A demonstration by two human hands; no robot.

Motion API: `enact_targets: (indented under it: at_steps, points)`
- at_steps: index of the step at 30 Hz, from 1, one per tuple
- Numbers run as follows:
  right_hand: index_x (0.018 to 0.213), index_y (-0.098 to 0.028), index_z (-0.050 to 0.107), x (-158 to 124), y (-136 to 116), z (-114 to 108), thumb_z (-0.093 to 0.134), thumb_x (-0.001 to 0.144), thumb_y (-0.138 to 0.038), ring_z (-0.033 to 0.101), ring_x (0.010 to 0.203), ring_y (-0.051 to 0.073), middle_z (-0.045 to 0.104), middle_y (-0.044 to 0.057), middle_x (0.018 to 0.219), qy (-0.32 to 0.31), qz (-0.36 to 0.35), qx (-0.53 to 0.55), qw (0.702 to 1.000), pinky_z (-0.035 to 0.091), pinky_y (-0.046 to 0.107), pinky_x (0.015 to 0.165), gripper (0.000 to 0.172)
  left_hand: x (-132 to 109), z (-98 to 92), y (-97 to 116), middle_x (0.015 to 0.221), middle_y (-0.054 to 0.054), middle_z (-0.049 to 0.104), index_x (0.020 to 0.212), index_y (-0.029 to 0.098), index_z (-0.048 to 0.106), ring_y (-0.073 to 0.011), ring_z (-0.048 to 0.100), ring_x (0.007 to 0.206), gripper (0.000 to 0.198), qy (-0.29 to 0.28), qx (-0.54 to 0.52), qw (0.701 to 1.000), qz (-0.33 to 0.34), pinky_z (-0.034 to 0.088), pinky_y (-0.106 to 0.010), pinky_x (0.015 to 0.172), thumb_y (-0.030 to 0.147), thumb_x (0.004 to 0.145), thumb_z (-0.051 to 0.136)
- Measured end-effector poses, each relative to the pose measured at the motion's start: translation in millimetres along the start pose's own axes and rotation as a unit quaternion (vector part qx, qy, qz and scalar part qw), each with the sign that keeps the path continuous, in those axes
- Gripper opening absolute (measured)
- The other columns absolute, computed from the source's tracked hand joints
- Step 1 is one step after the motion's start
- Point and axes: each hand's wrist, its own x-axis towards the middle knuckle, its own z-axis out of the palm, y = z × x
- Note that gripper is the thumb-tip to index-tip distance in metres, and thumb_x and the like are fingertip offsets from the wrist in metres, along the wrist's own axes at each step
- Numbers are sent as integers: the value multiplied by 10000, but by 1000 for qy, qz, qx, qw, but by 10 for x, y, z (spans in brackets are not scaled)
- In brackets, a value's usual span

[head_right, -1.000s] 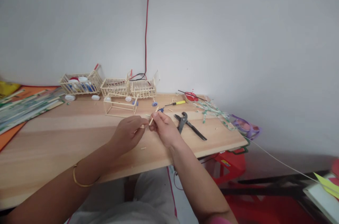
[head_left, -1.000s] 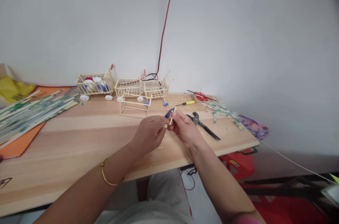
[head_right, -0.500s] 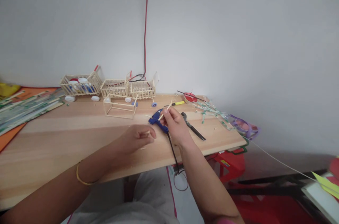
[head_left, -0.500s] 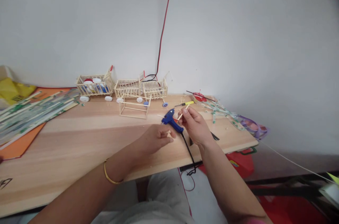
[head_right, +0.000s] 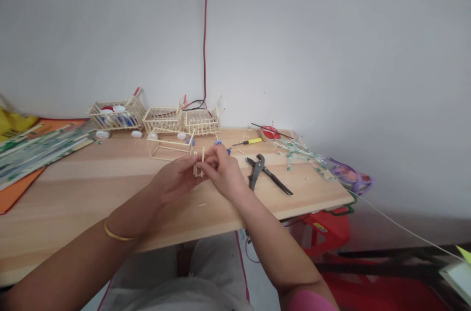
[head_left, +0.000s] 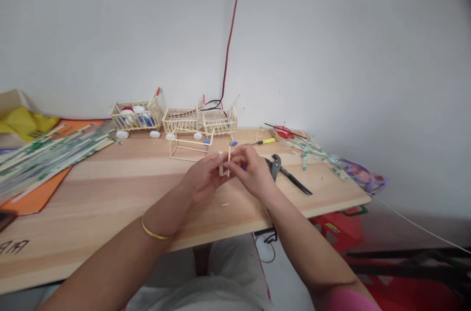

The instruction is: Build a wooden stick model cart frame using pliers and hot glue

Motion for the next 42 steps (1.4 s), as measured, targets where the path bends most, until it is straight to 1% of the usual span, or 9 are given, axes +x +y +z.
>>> enact_targets:
  at_steps: [6,10,14,16,18,23,30,36,42]
  points:
    - [731,-217,449,64,18,-11,598,790,-288,512,560,119,545,-42,622,-15,-48,-146,988,357,228,534,176,0,-23,-39,922,-55,636,869,124,648,-131,575,867,133,-10,-15,1000,-4,472,-308,881,241,814,617]
    - [764,-209,537,58,-5,-22,561,838,-292,535,608,125,594,-20,666,-63,-89,-152,982,387,242,586,114,8,-35,-45,852,-38,633,822,126,630,-107,581,779,102,8,-15,1000,10,491,-246,775,225,800,627]
    - [908,-224,591,-2,-64,-55,599,819,-278,575,739,147,642,25,865,-98,-131,-109,980,438,270,673,105,13,-12,-20,764,-53,638,779,114,611,-136,603,717,95,35,-14,999,30,491,-252,668,207,798,600]
    - [952,-230,583,-36,-79,-65,628,795,-254,579,879,175,628,56,1022,-97,-158,-98,978,454,304,747,165,12,10,-10,723,-56,635,759,112,602,-153,613,706,84,50,-17,998,41,492,-281,682,186,794,587]
    - [937,-228,576,-60,-71,-62,634,792,-235,556,983,195,607,71,1089,-90,-182,-104,974,450,337,810,155,6,33,-7,713,-52,633,749,113,595,-154,614,702,76,58,-20,997,52,490,-297,706,174,792,582]
    - [877,-215,571,-57,8,-35,628,807,-233,546,945,194,603,68,994,-47,-201,-137,969,440,352,821,92,-21,85,-8,715,-33,618,742,123,571,-136,593,680,80,65,-13,996,57,466,-255,631,187,775,606]
    - [827,-209,585,-44,36,-28,639,801,-313,502,845,199,576,46,830,-1,-205,-207,956,393,347,766,120,-48,91,-25,728,-8,586,756,140,533,-118,572,701,128,46,22,997,61,448,-223,618,213,769,638]
    - [791,-211,577,-74,31,-17,646,788,-299,496,821,194,572,33,801,2,-197,-220,955,365,341,750,112,-42,84,-63,720,3,572,805,151,561,-116,559,703,167,37,71,994,70,437,-220,626,282,762,654]
    - [838,-221,610,-90,-7,-26,636,787,-288,499,846,196,579,39,840,1,-188,-223,956,356,342,763,87,-64,101,-52,779,-29,616,838,130,609,-135,572,756,196,32,119,990,69,438,-231,658,307,764,651]
